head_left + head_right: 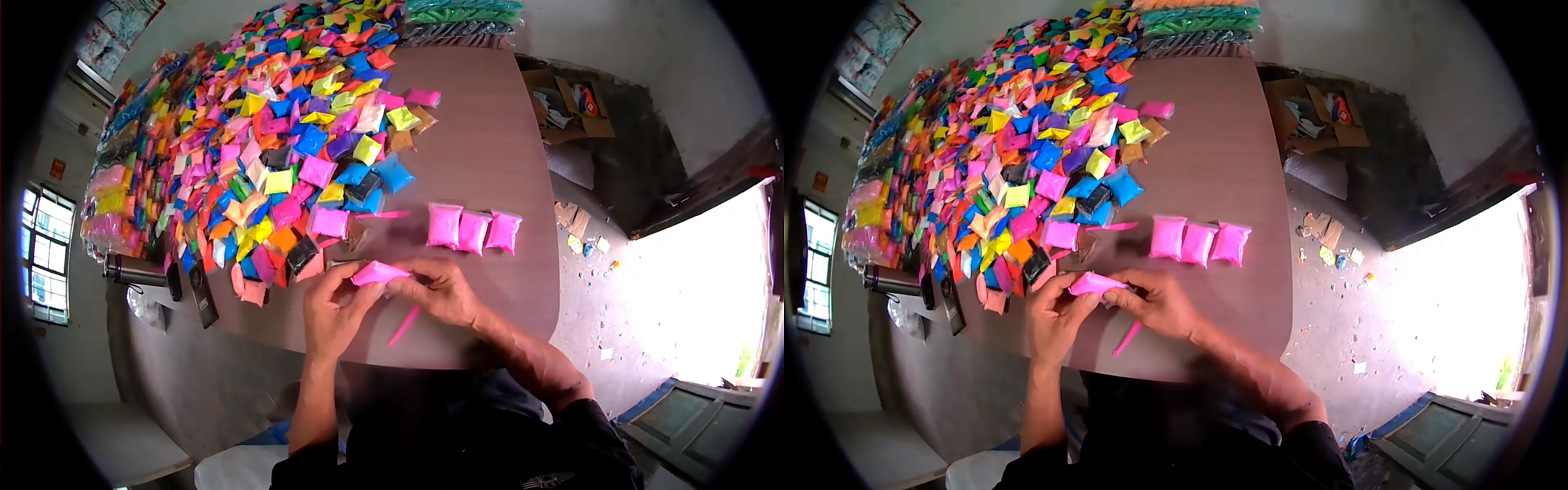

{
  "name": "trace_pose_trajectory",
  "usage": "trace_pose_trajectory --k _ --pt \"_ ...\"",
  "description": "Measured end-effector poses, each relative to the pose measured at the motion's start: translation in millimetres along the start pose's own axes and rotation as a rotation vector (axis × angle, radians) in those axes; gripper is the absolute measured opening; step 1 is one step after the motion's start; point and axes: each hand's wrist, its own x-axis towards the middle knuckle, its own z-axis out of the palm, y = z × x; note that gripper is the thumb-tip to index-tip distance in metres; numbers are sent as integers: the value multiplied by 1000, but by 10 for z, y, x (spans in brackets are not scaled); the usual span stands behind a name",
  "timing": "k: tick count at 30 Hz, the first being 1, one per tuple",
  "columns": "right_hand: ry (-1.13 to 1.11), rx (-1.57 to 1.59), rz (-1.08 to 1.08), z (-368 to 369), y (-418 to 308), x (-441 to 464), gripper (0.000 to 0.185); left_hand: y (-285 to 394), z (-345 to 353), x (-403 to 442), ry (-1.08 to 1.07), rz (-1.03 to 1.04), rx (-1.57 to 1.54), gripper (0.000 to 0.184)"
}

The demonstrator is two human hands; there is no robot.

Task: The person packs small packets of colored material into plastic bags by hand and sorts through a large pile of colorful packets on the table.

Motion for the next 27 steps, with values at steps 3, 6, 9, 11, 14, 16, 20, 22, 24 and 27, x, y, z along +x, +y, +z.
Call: trace_pose_trajectory --k 3,6,9,11,14,16,20,22,24,27 --pt "-34 25 6 13 20 -24 25 -30 -1 -77 54 31 25 25" --pt "-43 0 46 48 -65 -75 26 -57 -28 -169 72 88 133 22" --pt "-70 -115 56 44 -187 -152 25 -50 -27 -237 83 159 234 19" --pt "-83 -193 48 -8 -204 -247 24 -49 6 -282 13 82 54 20" --pt "-45 -362 -65 -57 -171 -453 18 -19 192 -360 14 182 97 21" --pt "-55 -414 -19 -103 -230 -574 19 -28 252 -403 -51 203 151 22" --pt "-29 -465 -11 -137 -230 -768 22 -50 381 -486 -118 176 165 18" --pt "4 -458 -49 -120 -249 -848 22 -116 466 -502 -75 247 176 17" --pt "181 -457 117 -83 -337 -927 21 -120 530 -497 -15 310 203 17" --pt "383 -301 181 -111 -316 -1015 24 -145 596 -473 110 455 306 20"
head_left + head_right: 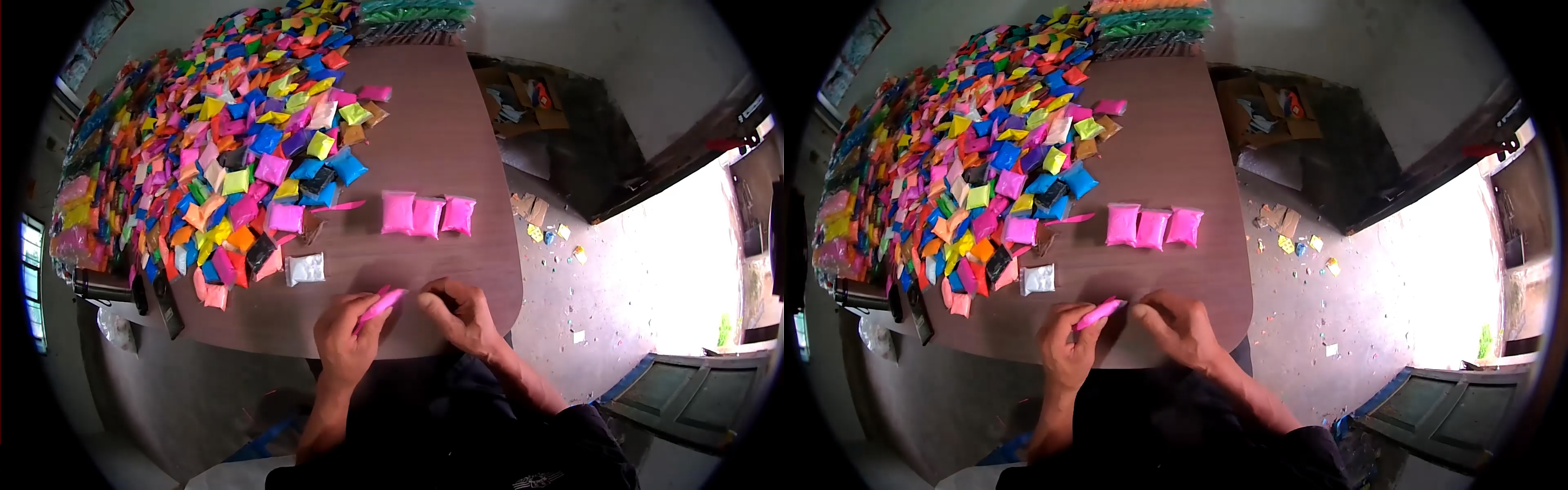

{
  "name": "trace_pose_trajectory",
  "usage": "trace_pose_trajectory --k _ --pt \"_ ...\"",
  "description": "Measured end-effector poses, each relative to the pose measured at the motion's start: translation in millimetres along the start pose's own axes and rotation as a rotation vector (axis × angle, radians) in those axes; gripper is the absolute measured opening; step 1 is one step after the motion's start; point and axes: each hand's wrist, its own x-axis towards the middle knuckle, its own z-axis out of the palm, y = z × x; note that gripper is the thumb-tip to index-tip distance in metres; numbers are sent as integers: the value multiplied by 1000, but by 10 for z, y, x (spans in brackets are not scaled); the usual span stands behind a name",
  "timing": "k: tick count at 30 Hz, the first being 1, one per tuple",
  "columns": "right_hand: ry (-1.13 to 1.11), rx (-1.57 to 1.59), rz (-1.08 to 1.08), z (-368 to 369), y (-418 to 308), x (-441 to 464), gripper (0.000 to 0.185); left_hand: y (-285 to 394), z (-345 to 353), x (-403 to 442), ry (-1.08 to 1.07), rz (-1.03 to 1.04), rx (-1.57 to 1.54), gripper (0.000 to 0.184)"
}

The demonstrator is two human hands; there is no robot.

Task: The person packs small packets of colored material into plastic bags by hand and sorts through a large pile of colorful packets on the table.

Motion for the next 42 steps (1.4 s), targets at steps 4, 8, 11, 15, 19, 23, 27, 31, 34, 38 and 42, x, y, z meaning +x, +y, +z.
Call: trace_pose_trajectory --k 4,8,11,15,19,23,27,31,34,38,42 --pt "-111 266 90 -3 -82 11 24 32 203 -86 29 175 160 26" --pt "30 346 160 3 123 53 18 102 319 -173 -98 292 189 35" --pt "1 375 201 -59 235 40 14 162 240 -142 -118 152 38 47" --pt "2 284 9 20 253 35 11 47 256 -210 -23 -412 -493 34" --pt "-2 238 -4 67 119 15 10 -56 251 -196 -157 -567 -529 16" --pt "-25 219 145 7 147 2 11 -113 352 -234 -91 -494 -544 15" --pt "-5 273 23 34 185 15 10 -8 373 -197 -61 -393 -448 14" --pt "37 264 -72 39 193 -3 8 31 403 -180 -67 -409 -481 16" --pt "61 261 -86 52 211 -9 8 43 389 -148 -131 -399 -459 17" --pt "111 170 -148 114 181 3 11 11 421 -156 -105 -387 -446 18" --pt "82 262 -61 143 93 4 14 -17 475 -159 -81 -382 -417 18"
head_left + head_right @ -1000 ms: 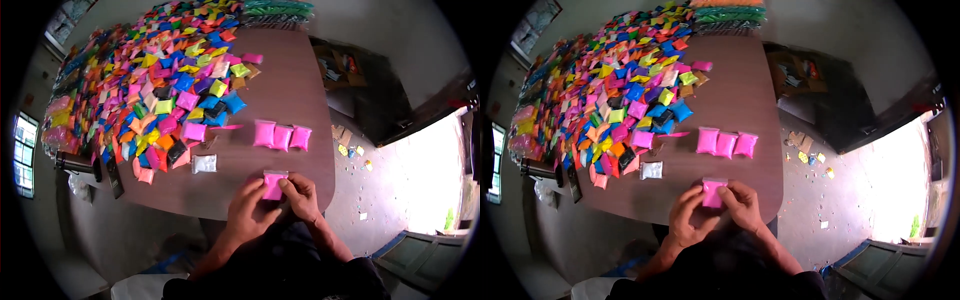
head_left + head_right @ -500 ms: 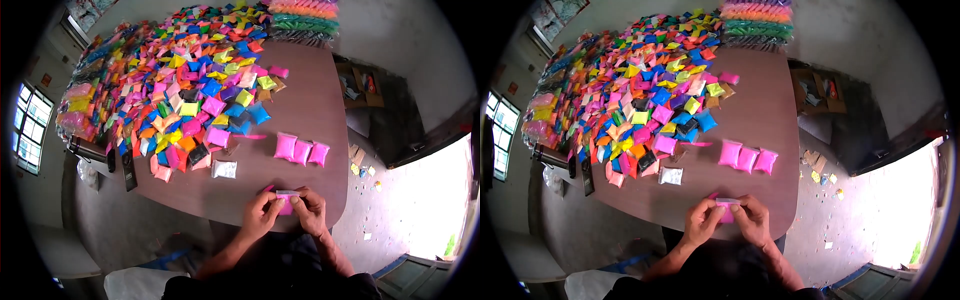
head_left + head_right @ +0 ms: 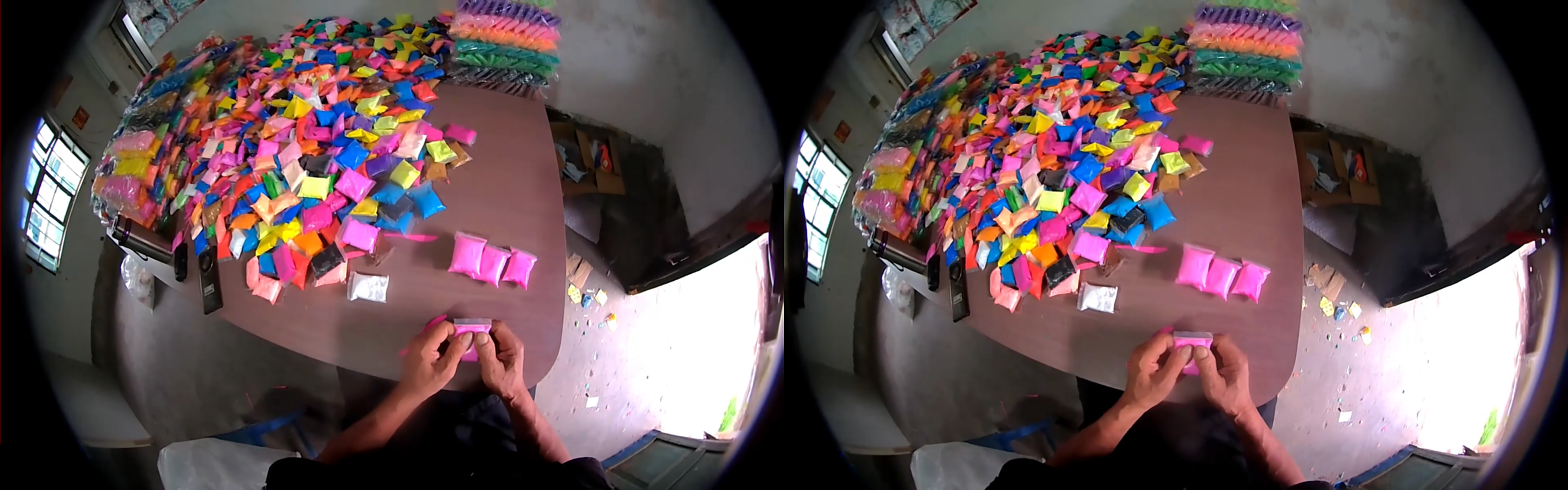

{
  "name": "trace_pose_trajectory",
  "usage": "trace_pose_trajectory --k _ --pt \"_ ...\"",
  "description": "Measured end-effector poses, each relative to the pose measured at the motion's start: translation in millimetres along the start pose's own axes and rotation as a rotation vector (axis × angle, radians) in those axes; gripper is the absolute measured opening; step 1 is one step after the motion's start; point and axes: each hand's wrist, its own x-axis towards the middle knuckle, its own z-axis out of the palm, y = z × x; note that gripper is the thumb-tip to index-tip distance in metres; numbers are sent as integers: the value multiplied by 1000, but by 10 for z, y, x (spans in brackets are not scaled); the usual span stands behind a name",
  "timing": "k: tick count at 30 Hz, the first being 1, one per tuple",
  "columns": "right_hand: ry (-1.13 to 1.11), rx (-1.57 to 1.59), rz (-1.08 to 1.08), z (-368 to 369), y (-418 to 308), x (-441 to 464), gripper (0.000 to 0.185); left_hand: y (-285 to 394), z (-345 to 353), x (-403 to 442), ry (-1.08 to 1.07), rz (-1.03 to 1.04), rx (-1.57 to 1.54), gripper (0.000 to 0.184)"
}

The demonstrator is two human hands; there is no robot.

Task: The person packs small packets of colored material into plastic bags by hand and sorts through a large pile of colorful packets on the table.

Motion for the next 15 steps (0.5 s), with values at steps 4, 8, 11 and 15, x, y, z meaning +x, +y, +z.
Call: trace_pose_trajectory --k 4,8,11,15 --pt "5 -92 -54 -63 73 -3 14 -34 38 -7 -13 -47 -41 17" --pt "56 -43 -51 -54 74 -8 20 -178 61 -87 -79 -53 43 15" --pt "54 -110 -62 -42 53 6 21 -223 38 -81 -86 -51 81 14" --pt "23 -76 -31 -59 147 -31 12 -110 56 -32 -12 17 -53 12"
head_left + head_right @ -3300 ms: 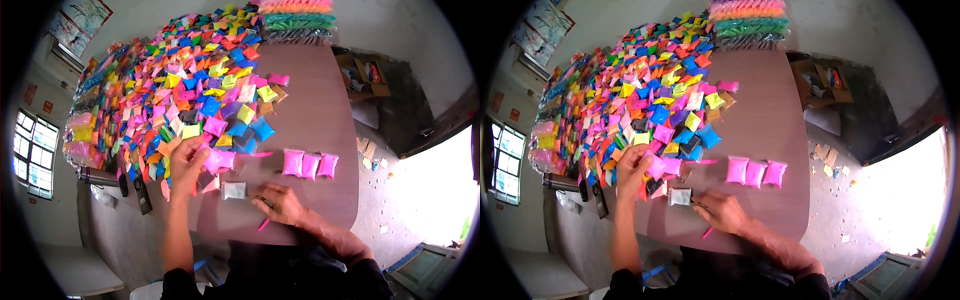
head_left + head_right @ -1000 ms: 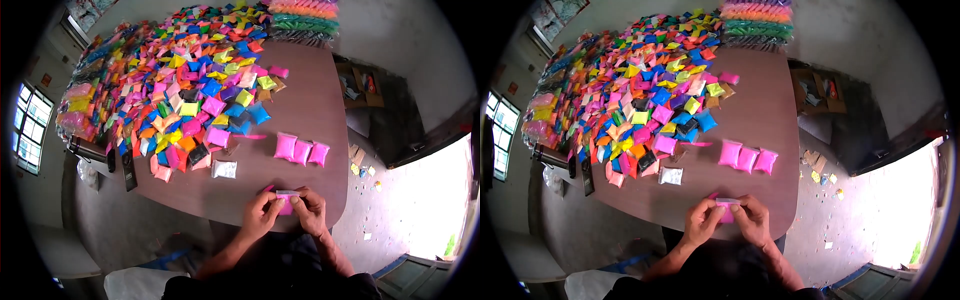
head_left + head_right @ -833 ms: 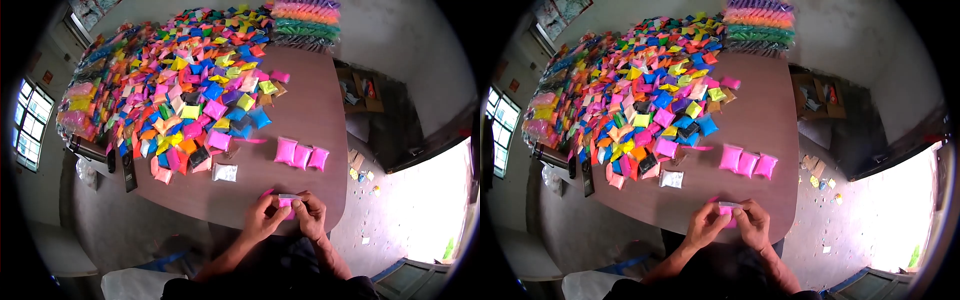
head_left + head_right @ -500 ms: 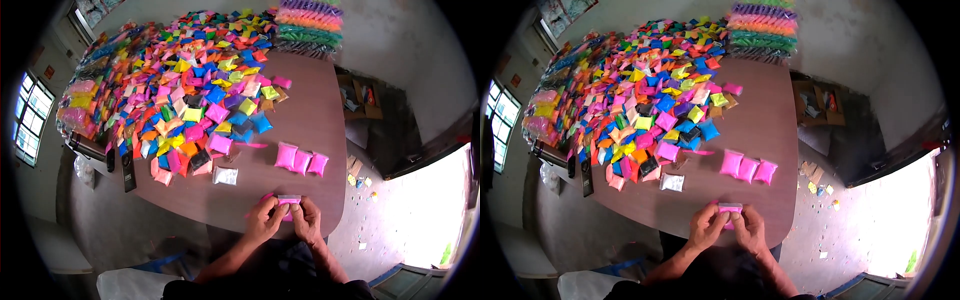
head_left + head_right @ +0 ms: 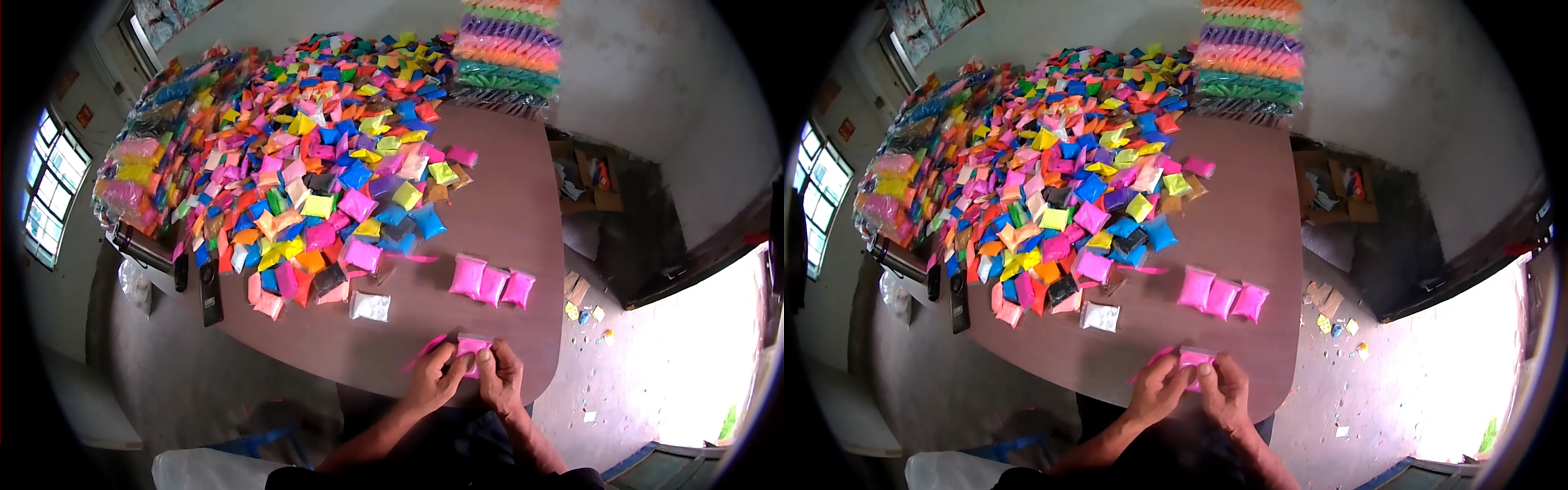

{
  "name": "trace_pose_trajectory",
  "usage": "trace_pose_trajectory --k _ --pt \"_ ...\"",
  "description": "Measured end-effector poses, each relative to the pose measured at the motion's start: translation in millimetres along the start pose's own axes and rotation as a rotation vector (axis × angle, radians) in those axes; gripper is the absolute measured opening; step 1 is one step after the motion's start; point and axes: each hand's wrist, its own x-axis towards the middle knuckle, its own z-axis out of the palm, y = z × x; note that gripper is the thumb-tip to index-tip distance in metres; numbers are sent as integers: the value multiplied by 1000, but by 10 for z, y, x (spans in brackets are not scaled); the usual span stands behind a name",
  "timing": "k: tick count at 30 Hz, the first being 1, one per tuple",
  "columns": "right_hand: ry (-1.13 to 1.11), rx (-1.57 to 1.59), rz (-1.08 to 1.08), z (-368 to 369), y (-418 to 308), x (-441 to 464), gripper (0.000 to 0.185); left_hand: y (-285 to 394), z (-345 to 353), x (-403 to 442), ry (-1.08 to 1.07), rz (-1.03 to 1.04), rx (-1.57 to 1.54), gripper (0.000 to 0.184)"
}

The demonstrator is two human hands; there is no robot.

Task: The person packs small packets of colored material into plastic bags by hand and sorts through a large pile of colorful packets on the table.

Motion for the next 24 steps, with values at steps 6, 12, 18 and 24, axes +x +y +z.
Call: trace_pose_trajectory --k 6,12,18,24 --pt "15 17 7 26 -45 -7 17 18 -33 -7 -47 -71 -8 11" --pt "116 100 37 28 10 -18 20 197 -11 114 -99 -15 -84 16" --pt "48 85 84 54 -94 7 21 146 -36 89 -62 -8 -14 16" --pt "47 34 88 14 -106 -1 20 43 -42 54 -96 -14 12 15"
